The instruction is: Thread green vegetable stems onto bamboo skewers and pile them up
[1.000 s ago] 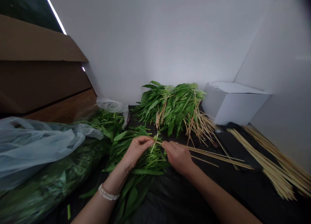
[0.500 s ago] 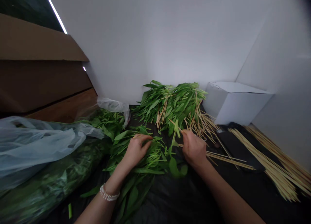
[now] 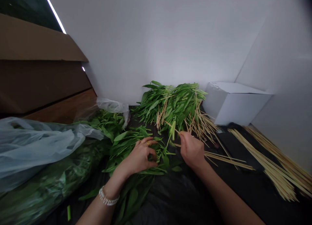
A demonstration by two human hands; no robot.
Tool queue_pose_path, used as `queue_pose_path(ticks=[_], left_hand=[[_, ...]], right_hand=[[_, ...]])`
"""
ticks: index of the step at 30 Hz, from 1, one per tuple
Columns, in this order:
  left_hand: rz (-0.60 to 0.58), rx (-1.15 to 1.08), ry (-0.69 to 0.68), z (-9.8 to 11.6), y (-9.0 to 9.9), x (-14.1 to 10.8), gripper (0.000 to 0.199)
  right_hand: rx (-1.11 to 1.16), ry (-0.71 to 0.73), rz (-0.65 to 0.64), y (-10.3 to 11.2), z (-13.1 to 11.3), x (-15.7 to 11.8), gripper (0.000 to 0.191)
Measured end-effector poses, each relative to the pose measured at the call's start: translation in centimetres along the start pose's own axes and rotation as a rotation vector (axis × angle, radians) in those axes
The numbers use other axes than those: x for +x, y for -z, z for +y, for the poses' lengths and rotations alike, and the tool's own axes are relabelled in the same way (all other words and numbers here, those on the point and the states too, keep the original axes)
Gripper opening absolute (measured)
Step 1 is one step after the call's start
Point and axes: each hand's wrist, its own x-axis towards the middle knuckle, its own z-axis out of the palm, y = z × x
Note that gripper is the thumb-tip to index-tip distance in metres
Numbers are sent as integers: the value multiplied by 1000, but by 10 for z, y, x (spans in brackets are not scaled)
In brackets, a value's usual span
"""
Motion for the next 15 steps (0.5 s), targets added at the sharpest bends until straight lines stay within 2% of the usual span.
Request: queue_pose_path(ticks=[4, 6, 8, 10, 13, 15], left_hand=[[-56, 5, -5, 7, 2, -2, 11], [-18, -65, -7, 8, 3, -1, 7], [102, -195, 12, 7, 6, 1, 3], [286, -371, 51, 4, 11, 3, 6], [543, -718, 121, 2, 18, 4, 13], [651, -959, 176, 2, 20, 5, 17]], right_hand=[[3, -10, -14, 0, -1, 0, 24], [0, -5, -18, 0, -2, 0, 25], [0, 2, -22, -1, -2, 0, 25], [4, 4, -26, -2, -2, -1, 25], [21, 10, -32, -2, -3, -1, 26], [38, 19, -40, -3, -4, -1, 27]])
